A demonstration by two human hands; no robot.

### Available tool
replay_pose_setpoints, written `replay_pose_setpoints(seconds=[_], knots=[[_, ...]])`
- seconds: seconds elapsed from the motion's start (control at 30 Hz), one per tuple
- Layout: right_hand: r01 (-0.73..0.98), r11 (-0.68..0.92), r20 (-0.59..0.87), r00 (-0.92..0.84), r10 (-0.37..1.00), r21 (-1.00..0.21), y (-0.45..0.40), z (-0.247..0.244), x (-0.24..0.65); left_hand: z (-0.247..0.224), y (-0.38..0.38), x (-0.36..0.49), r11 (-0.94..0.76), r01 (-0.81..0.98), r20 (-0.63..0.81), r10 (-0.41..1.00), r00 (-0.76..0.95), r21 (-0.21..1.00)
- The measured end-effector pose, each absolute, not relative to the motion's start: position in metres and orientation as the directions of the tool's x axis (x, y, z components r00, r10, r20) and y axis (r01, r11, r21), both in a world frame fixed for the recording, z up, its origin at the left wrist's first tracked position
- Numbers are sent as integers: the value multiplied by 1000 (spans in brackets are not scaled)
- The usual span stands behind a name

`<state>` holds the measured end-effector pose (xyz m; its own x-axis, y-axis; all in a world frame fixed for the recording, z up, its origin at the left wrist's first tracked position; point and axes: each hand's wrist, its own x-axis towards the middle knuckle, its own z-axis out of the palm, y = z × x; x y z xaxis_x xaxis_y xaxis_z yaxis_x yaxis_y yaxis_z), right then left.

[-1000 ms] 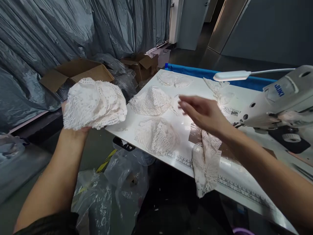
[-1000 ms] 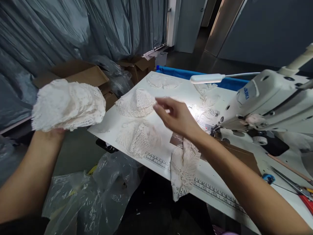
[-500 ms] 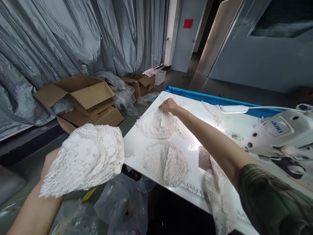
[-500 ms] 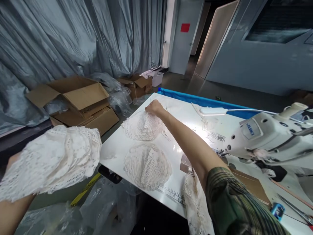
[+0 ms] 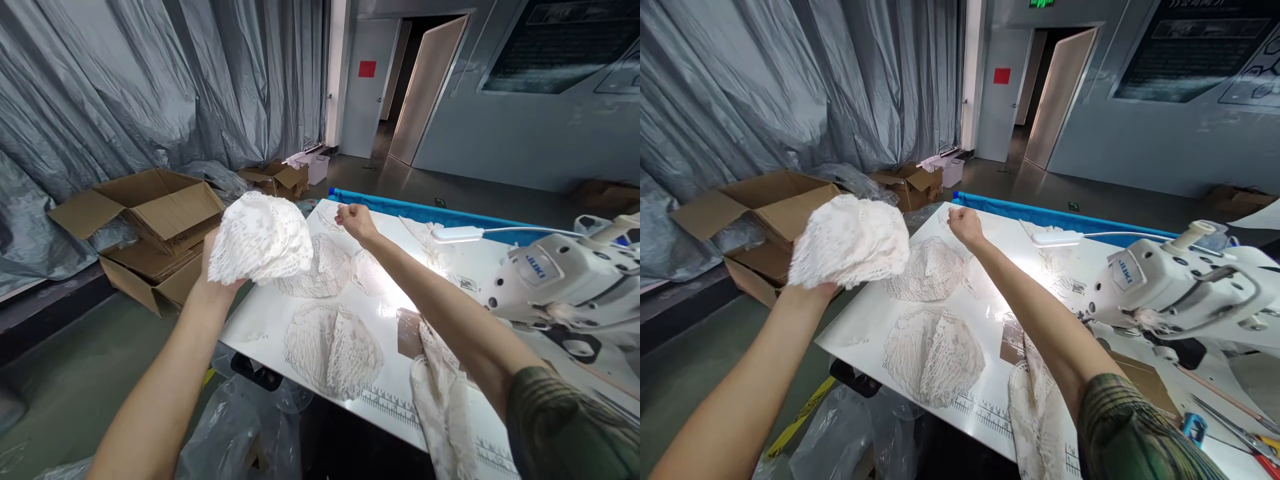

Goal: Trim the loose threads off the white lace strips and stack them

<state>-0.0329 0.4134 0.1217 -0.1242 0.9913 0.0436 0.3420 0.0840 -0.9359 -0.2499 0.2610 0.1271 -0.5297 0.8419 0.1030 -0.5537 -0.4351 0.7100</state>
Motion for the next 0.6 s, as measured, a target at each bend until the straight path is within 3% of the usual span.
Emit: replay_pose_setpoints(seconds=[0.1,0.27,0.37,0.47,0.6], knots=[[380,9,-59,-167,984,-925,409,111,-33,133,285,-235,-299,-649,-25,897,-441,699],[368,-135,-227,-219,949,-920,396,97,-43,123,320,-207,-246,-711,-35,934,-355,658],[346,-248,-327,-193,925,-905,391,97,-42,107,331,-191,-52,-747,-142,971,-194,663],[282,-361,-408,-128,904,-889,391,100,-32,93,330,-183,132,-738,-259,964,-60,662],[94,-429,-436,-82,896,-898,392,104,-14,85,324,-185,193,-724,-302,953,-22,662]])
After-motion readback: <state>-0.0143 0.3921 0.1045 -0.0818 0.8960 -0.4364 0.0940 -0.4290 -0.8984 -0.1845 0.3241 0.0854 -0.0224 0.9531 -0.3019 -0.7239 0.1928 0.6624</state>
